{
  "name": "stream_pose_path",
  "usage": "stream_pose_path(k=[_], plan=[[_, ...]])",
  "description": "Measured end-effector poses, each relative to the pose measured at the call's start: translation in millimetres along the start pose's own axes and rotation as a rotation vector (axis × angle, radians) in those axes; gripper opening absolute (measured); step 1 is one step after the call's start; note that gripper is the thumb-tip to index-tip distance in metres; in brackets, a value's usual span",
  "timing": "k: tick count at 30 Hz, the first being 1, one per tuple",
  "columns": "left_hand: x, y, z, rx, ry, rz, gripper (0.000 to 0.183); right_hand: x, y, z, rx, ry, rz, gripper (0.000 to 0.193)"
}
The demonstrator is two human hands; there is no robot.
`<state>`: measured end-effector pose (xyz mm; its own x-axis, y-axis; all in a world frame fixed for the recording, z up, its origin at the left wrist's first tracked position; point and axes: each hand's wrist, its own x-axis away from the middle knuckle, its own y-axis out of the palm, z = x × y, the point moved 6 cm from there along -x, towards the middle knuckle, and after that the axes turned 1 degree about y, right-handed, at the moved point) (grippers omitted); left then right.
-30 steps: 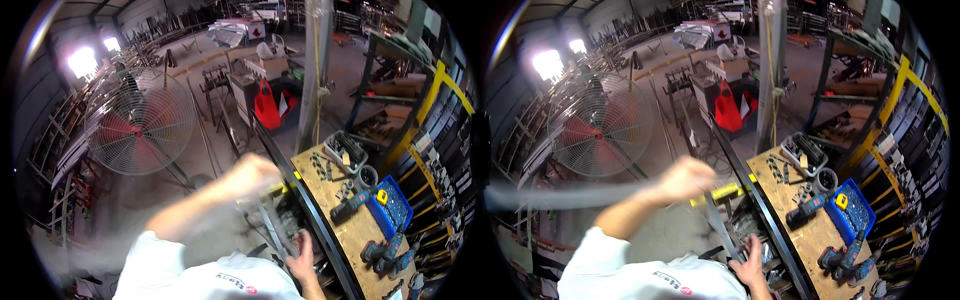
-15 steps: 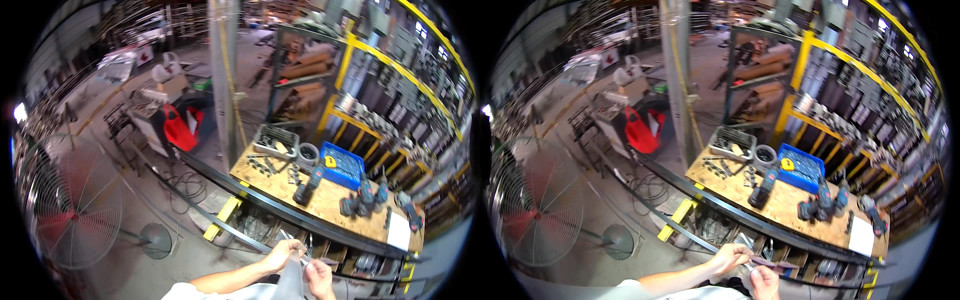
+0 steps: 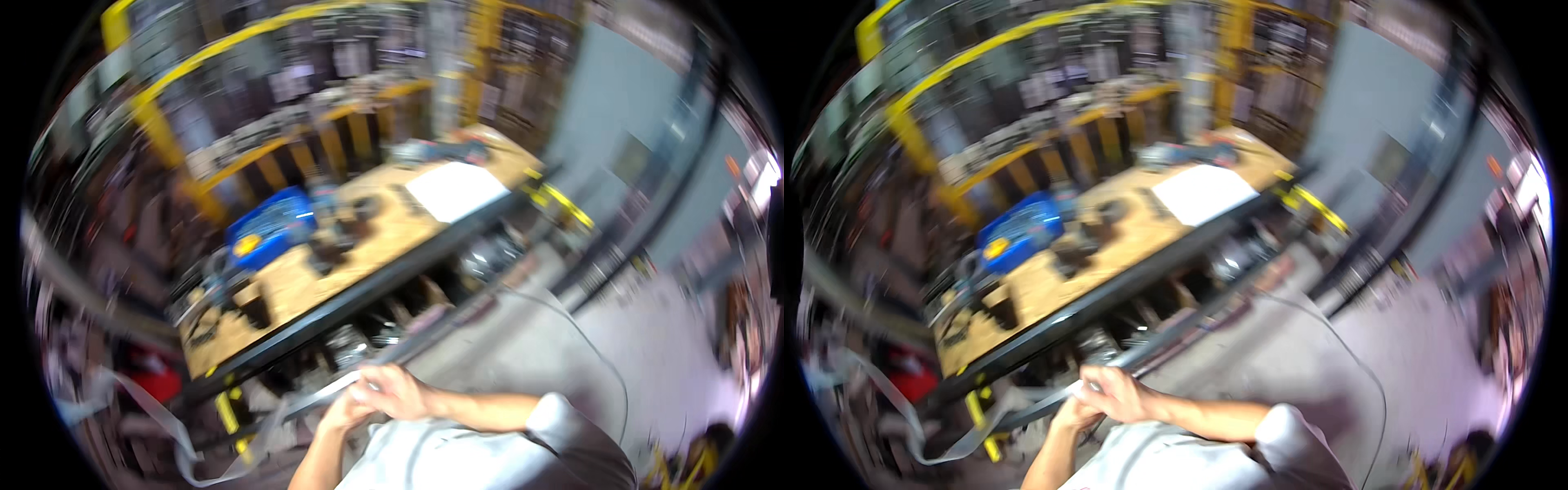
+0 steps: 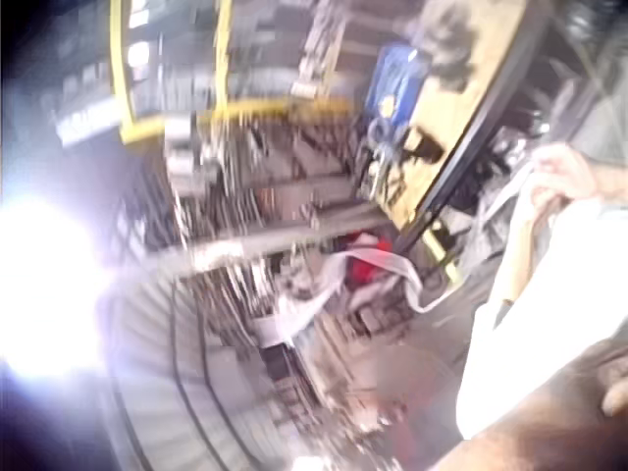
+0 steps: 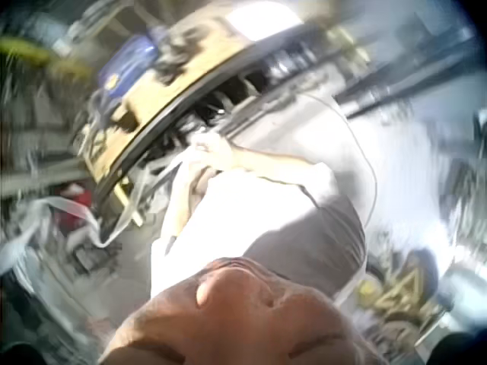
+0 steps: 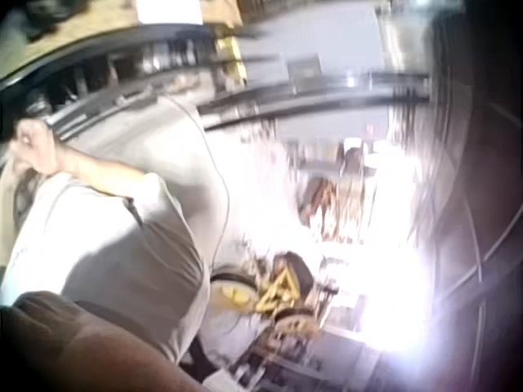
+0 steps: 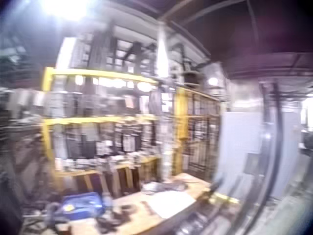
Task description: The person walks through a workshop to a workbench, positions a metal beam, and attaches components using a power drill and hand-tightening before helping a colleague move a long beam.
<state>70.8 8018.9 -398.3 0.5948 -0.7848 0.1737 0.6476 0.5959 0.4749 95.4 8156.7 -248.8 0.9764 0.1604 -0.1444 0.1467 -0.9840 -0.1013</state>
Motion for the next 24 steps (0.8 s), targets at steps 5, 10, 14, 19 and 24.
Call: stream_pose_path(k=[5, 10, 14, 19, 24], plan=[[-74.2, 116.8, 33.2, -0.286, 0.096, 0.261, 0.023, 69.4, -186.6, 58.1, 0.082, 0.063, 0.795, 0.051], [-170.4, 226.4, 86.0, -0.138, 0.767, 0.104, 0.062, 136.0, -263.5, 79.5, 0.279, 0.19, 0.664, 0.027], [-248.8, 242.4, 52.8, -0.482, 0.483, 0.026, 0.081, 143.9, -300.3, 59.2, -0.108, -0.073, 0.596, 0.033], [-289.8, 304.7, -37.7, -0.434, -0.158, -0.286, 0.026, 144.7, -375.7, 25.5, -0.82, -0.18, 0.814, 0.025], [-367.6, 338.1, -5.1, -0.53, 0.131, -0.161, 0.008, 180.8, -467.2, 46.8, 0.083, 0.004, 1.349, 0.014]])
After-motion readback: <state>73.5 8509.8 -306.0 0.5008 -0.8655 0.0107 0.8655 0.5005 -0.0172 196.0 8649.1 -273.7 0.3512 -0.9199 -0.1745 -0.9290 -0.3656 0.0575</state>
